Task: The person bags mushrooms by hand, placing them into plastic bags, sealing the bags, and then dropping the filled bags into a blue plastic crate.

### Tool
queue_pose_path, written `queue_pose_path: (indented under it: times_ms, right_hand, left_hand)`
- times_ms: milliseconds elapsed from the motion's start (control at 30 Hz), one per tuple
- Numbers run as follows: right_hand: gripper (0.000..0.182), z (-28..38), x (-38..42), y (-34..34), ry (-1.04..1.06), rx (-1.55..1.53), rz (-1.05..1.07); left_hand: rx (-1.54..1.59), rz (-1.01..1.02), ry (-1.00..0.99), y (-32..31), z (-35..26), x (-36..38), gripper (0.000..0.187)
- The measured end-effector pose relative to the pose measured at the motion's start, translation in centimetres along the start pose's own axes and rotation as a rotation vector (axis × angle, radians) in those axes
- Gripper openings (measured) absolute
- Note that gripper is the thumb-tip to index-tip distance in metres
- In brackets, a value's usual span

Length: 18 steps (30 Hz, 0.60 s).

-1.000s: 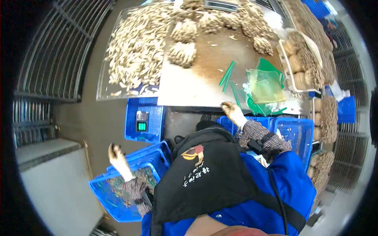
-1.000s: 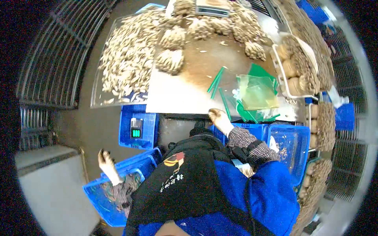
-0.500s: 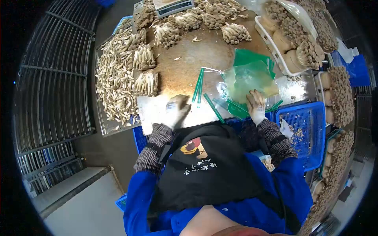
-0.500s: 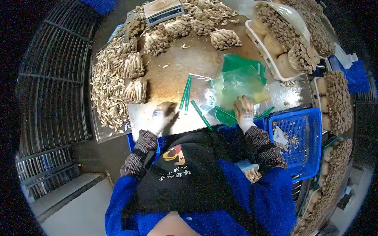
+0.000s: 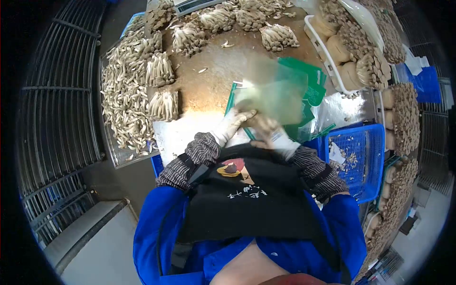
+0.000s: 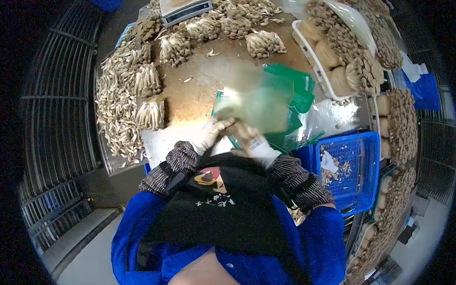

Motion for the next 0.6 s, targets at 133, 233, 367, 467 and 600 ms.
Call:
queue_pose_path:
  times_ms: [133, 233, 367, 467, 600]
  right_hand:
    - [0.073, -3.6, -1.6, -2.5, -0.142, -0.302, -0.124]
    - [0.079, -8.5, -2.8, -2.2, -0.268, -0.001, -0.138]
    - [0.088, -13.6, -3.7, -4.0, -0.518, -0.154, 0.138]
    - [0.077, -14.1, -4.1, -5.4, -0.52, -0.187, 0.222]
    - [0.034, -14.5, -5.9, -6.4, -0.683, -0.679, 0.145]
  left_hand:
    - [-0.202, -0.21, 0.059, 7.0, 1.9, -0.5, 0.039]
    - [-0.386, -0.234, 0.115, 10.7, 1.1, -0.9, 0.036]
    - [-0.98, -0.365, 0.052, 12.4, -3.8, -0.8, 0.037]
    - [-1.287, -0.543, -0.324, 14.8, -3.9, -1.8, 0.037]
    - [-1.21, -0.55, -0.451, 15.0, -6.4, -2.3, 0.032]
Point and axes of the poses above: each hand's wrist, its own x-axis away from the middle knuckle, its own y-axis out of the back of the hand, z = x × y, the point moved 4 cm from there along -x, towards the middle knuckle, and after that the axes turned 5 degrees about y, right-handed, at the moved point
